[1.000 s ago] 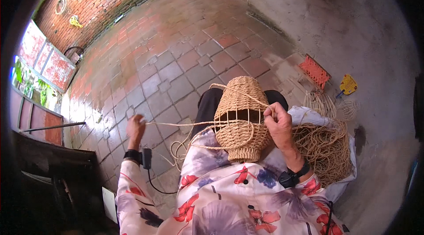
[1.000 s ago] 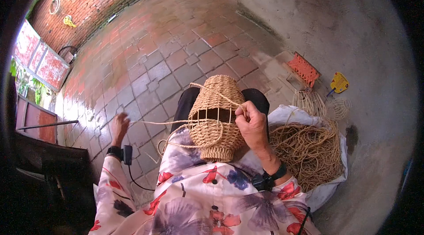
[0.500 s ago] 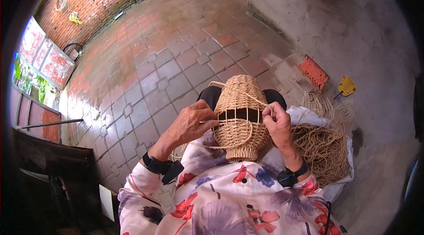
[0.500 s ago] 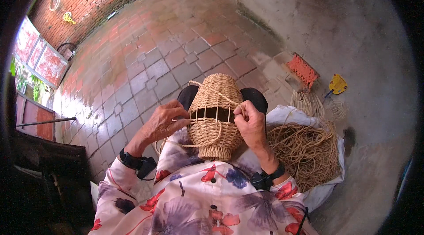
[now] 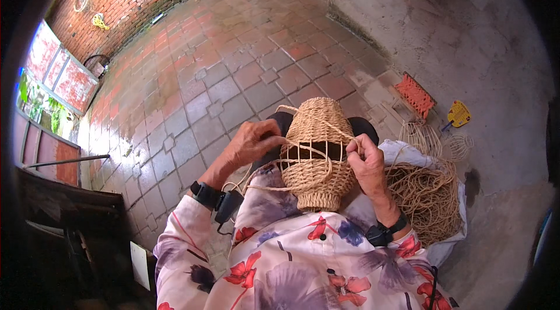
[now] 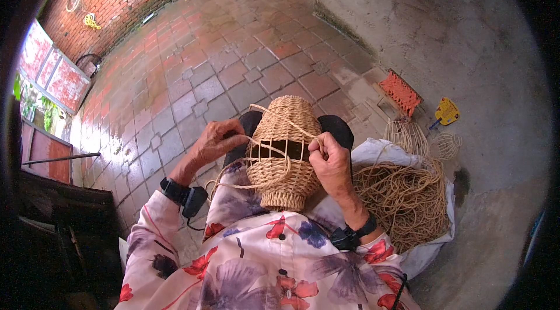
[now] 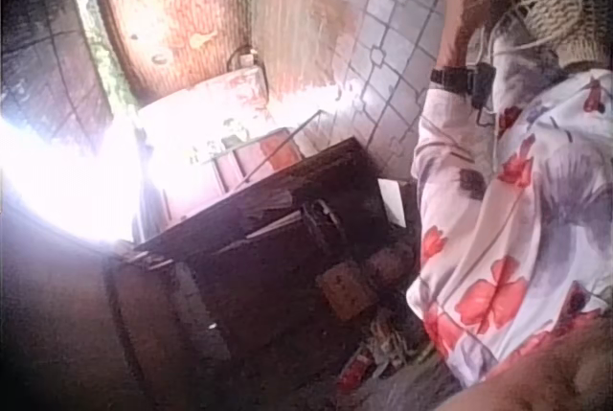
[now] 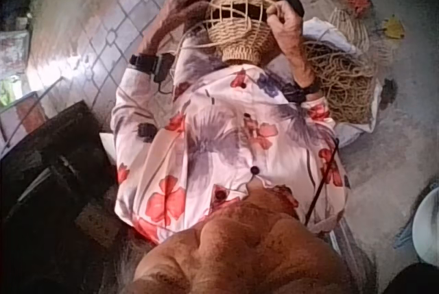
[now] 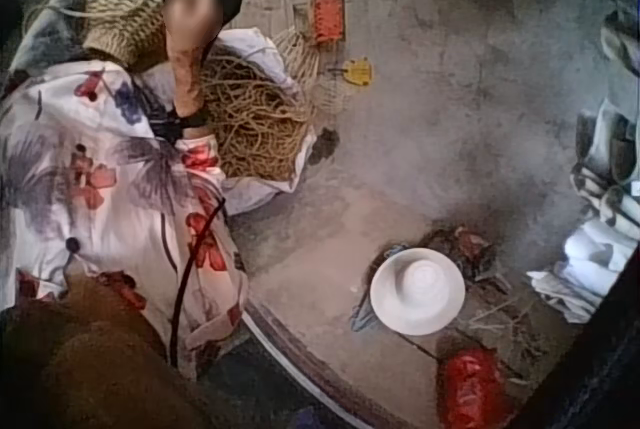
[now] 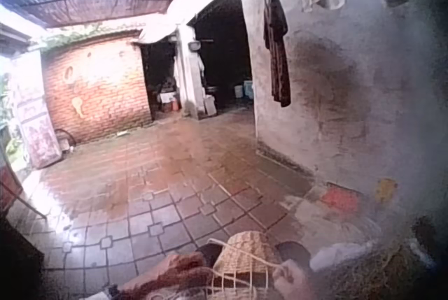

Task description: Weaving a small straw basket or trap by hand using long dried fibers.

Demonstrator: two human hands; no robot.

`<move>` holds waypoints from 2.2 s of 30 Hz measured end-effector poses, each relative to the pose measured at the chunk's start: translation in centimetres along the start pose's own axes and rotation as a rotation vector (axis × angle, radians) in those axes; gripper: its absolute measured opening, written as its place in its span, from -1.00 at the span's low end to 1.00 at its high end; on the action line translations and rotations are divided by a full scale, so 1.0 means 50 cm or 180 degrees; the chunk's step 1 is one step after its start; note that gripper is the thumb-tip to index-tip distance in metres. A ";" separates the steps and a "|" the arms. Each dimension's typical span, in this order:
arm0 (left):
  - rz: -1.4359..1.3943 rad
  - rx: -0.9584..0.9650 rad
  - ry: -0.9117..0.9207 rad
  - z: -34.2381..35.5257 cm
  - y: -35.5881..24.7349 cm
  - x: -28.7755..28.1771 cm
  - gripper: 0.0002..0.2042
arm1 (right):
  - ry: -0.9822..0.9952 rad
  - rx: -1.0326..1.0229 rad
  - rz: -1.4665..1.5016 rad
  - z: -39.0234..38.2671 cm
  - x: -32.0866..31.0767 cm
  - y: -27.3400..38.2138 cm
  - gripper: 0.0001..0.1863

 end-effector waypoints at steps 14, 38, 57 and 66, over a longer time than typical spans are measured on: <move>0.1964 -0.2089 -0.1212 -0.447 0.263 -0.355 -0.61 | -0.0031 -0.0057 -0.0026 -0.004 -0.001 0.004 -0.94; 0.3259 -0.3243 -0.0759 -0.779 0.358 -0.395 -0.77 | 0.0020 0.0156 0.0305 0.001 -0.004 -0.010 -0.95; 0.0133 -0.1552 -0.0158 -0.182 -0.055 0.027 -0.83 | 0.0529 0.0361 0.0336 0.001 0.026 0.001 -0.95; 0.0481 0.0114 -0.1092 -0.014 -0.196 0.038 -0.89 | 0.0616 -0.0046 0.0289 -0.008 -0.007 0.022 -0.84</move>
Point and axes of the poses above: each hand's wrist, its own z-axis towards the middle knuckle, its own x-axis out of the palm, y = z × x, the point moved 5 cm from there along z, towards the middle knuckle, and after that the axes turned 13 degrees about x, right-handed, at the moved point
